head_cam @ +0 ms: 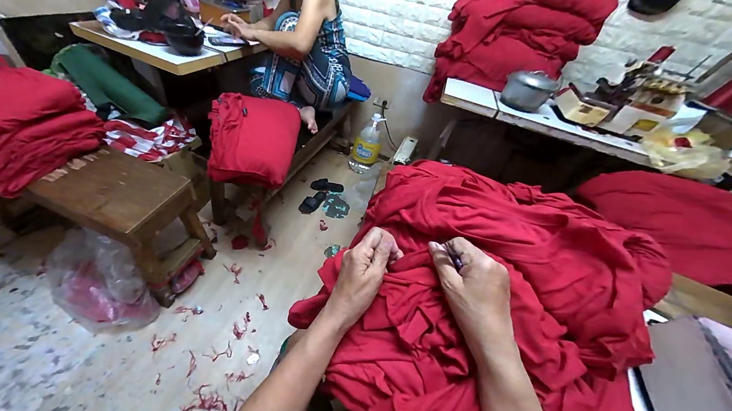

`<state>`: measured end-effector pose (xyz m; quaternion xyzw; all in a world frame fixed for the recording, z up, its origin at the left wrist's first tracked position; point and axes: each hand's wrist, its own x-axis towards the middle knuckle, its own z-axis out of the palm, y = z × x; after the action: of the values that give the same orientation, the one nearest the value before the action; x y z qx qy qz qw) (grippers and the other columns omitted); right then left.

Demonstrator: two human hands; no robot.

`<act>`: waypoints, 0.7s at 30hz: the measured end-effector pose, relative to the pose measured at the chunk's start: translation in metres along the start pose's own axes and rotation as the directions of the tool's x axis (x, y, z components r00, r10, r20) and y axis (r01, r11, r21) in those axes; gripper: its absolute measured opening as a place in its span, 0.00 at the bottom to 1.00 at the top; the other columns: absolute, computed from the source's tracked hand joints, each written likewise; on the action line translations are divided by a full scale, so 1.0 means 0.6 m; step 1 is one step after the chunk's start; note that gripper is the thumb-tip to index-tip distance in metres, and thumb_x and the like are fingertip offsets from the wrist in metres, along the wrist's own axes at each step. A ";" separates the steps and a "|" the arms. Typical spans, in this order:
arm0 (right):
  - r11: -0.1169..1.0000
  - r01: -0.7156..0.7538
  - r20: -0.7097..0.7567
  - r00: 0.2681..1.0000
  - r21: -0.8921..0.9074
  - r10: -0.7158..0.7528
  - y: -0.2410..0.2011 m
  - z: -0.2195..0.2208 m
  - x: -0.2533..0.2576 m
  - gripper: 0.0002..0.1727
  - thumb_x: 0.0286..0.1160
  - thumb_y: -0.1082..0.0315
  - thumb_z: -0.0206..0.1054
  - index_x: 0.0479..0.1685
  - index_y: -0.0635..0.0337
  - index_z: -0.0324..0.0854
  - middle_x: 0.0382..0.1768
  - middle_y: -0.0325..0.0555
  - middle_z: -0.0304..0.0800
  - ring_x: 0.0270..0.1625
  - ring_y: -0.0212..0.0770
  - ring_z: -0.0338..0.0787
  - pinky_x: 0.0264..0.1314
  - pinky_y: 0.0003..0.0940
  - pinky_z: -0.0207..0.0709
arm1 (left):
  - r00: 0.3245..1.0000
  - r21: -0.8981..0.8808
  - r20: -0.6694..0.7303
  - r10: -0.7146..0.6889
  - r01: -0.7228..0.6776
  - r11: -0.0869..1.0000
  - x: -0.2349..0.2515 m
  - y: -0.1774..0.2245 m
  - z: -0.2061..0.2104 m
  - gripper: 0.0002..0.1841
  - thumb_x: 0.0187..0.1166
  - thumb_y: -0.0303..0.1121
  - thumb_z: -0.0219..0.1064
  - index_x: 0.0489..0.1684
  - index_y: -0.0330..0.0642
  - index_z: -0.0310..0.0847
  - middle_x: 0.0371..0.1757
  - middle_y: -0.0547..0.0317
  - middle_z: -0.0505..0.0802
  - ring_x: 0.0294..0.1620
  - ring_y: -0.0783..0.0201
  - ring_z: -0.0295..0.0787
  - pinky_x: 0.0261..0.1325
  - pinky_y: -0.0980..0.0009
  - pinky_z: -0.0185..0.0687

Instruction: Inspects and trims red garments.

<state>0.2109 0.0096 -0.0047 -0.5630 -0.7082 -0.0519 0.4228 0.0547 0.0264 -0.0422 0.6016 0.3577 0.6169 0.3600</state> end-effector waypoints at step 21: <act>0.951 0.278 -0.149 0.955 0.136 -0.258 -0.003 -0.009 -0.018 0.33 0.89 0.41 0.52 0.63 0.67 0.75 0.36 0.48 0.87 0.37 0.36 0.87 0.39 0.33 0.80 | 0.997 0.119 0.078 0.029 -0.038 0.992 0.006 0.002 -0.006 0.13 0.89 0.34 0.59 0.46 0.34 0.88 0.36 0.59 0.92 0.39 0.75 0.85 0.50 0.74 0.79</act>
<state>0.2125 -0.0021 -0.0074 -0.4221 -0.7511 -0.0900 0.4996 0.0510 0.0290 -0.0396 0.6510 0.3701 0.5769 0.3262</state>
